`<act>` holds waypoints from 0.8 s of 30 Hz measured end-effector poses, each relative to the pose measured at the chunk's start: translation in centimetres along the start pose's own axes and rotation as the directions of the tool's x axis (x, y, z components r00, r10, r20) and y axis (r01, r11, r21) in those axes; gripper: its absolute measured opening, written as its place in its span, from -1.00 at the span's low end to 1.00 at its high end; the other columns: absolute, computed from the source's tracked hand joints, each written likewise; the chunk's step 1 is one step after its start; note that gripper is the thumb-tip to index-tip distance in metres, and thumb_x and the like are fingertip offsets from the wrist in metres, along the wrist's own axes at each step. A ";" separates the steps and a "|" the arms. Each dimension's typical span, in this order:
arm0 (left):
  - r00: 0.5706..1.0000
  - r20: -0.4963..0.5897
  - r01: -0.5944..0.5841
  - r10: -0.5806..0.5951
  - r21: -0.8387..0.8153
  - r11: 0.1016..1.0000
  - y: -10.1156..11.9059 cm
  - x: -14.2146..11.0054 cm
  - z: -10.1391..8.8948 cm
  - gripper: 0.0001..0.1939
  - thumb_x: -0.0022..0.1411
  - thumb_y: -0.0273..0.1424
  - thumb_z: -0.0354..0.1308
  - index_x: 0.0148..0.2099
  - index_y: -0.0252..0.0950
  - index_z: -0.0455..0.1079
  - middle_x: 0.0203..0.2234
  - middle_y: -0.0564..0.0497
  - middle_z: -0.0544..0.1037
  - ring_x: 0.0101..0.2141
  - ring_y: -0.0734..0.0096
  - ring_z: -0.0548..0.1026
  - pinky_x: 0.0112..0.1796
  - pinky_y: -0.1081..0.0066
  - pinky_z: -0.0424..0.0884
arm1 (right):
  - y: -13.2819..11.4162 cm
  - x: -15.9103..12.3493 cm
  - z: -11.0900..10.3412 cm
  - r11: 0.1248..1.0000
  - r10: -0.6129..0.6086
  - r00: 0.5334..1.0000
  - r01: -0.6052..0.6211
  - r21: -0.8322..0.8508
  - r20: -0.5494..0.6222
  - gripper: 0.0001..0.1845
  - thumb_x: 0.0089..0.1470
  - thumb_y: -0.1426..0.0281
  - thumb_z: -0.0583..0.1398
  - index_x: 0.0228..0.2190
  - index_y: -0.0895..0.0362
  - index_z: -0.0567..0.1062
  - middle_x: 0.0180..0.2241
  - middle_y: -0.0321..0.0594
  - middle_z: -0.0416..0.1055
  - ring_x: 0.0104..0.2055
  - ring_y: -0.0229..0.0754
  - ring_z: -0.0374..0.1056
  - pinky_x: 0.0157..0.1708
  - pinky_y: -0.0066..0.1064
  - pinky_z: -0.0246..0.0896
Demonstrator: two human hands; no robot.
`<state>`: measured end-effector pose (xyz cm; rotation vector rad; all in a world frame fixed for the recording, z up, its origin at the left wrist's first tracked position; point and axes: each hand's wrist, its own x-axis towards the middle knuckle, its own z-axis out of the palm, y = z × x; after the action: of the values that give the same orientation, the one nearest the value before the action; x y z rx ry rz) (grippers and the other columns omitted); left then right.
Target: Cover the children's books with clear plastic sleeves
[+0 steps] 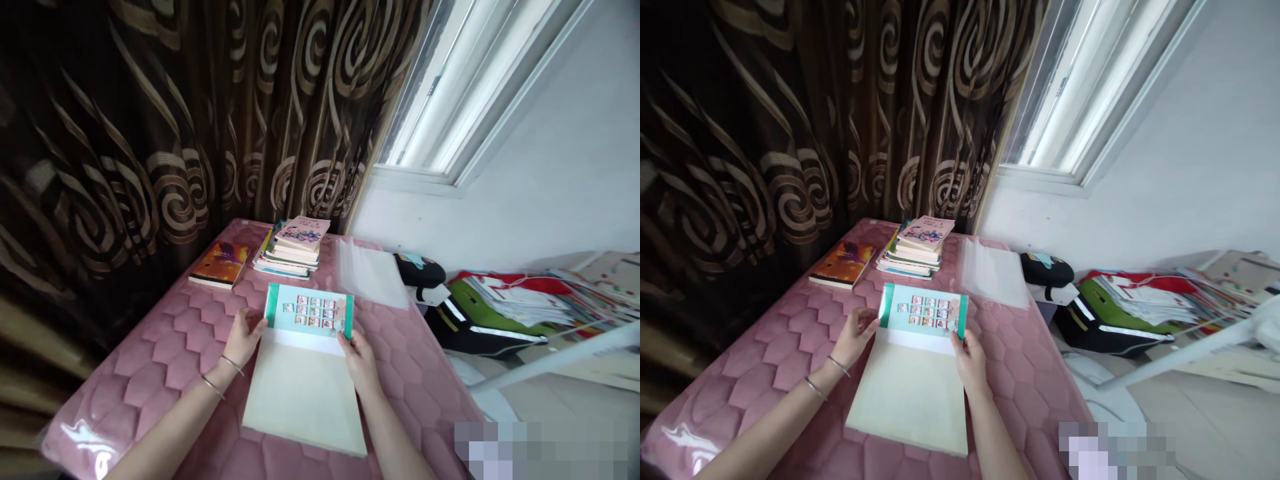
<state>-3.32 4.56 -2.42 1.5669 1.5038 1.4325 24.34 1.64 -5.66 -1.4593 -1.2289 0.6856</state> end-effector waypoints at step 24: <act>0.946 0.133 0.209 -0.296 0.446 0.870 0.9 2.6 3.5 -0.68 0.06 -0.64 0.11 -0.10 -0.38 0.26 -0.51 0.07 0.45 -0.40 0.34 0.49 -0.36 0.44 0.31 | -1.7 1.7 0.7 0.856 0.174 0.977 -0.210 -0.472 -0.119 -0.60 -0.03 0.26 0.18 -0.11 0.05 0.45 -0.36 -0.27 0.56 -0.29 -0.11 0.48 -0.35 -0.40 0.27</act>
<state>-0.25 7.74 -1.85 1.6187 1.9057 0.8053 23.66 3.37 -3.93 -2.0278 -1.2625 0.4641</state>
